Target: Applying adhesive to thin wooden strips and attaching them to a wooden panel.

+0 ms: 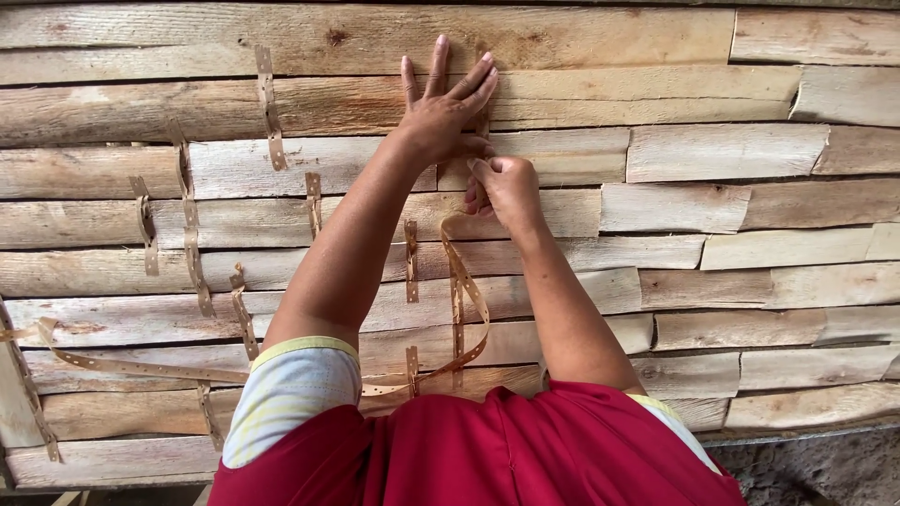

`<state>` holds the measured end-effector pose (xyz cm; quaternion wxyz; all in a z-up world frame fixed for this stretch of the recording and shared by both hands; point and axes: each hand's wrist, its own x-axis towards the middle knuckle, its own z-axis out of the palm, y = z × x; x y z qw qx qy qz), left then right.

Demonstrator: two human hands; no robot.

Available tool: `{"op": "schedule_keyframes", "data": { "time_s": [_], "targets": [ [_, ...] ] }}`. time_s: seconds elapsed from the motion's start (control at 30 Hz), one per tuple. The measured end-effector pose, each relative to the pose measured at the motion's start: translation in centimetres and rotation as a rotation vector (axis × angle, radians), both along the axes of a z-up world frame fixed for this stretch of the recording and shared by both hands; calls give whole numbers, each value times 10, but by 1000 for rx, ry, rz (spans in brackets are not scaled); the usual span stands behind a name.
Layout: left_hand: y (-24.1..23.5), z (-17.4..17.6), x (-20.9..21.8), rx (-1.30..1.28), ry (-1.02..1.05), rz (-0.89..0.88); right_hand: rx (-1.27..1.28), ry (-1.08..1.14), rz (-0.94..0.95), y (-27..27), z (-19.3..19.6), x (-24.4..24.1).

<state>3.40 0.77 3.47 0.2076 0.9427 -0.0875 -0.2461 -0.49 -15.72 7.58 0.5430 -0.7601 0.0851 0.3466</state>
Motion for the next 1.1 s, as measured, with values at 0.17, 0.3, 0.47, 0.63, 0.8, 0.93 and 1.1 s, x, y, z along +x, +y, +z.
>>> {"op": "schedule_keyframes", "data": {
  "time_s": [0.17,0.3,0.47,0.63,0.8,0.93,1.1],
  "targets": [
    [-2,-1,0,27,-6,7,-139,-77,45,10,1,2],
    [-1,1,-2,27,-17,-3,-353,-498,302,14,-11,-8],
    [0,-4,-4,-37,-53,34,-279,-761,85,6,28,22],
    [-1,-14,-7,-49,-77,102,-662,-1078,-169,-22,10,72],
    [0,-30,-6,-69,-112,151,-983,-815,269,1,-35,79],
    [0,-27,-8,-113,-100,167,-978,-948,351,1,-100,82],
    [-1,-39,-8,-69,-140,147,-979,-822,319,2,-93,106]
  ]
}}
